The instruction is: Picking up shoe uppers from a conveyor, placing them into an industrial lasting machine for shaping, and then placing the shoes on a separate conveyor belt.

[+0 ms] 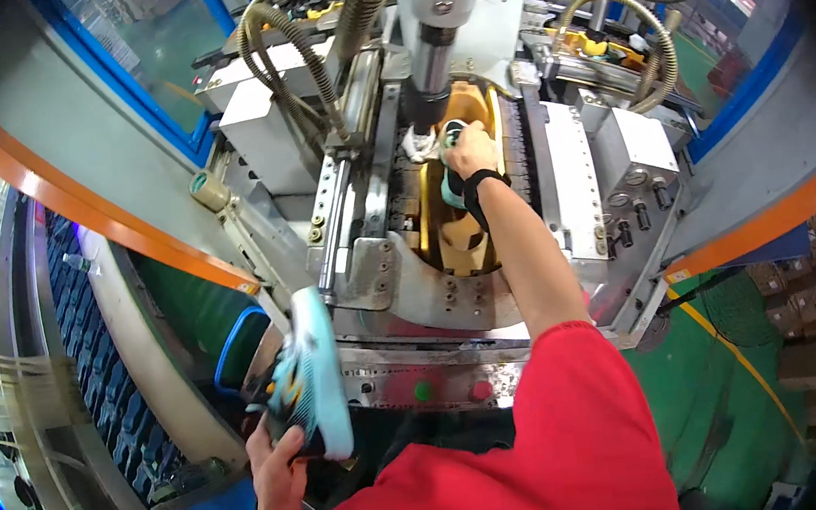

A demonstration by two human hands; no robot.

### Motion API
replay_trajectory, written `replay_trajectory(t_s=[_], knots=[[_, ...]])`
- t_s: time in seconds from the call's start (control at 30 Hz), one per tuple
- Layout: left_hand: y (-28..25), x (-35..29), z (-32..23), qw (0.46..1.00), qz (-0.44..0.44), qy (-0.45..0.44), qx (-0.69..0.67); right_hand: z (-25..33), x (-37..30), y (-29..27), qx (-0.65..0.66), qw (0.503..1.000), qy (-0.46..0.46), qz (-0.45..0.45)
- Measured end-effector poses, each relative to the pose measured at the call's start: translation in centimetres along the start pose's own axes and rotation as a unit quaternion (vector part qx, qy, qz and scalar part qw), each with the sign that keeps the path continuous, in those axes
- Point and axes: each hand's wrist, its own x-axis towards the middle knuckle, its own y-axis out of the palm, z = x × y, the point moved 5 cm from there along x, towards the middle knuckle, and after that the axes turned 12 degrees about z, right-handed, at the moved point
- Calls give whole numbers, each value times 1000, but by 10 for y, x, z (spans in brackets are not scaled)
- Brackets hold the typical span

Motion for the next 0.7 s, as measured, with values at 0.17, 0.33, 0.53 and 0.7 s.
replay_trajectory(t_s=[0.17, 0.33, 0.53, 0.7], knots=[[-67, -76, 21, 985, -158, 62, -34, 6, -5, 34, -5, 1000, 4, -18], [-114, -118, 75, 948, -313, 32, 39, 26, -140, -15, 40, 942, -309, -120], [-69, -94, 74, 949, -287, 23, -130, 6, -346, 68, 188, 878, -437, 51], [-37, -96, 75, 960, -276, 3, -43, -59, -355, 205, 91, 886, -437, 125]])
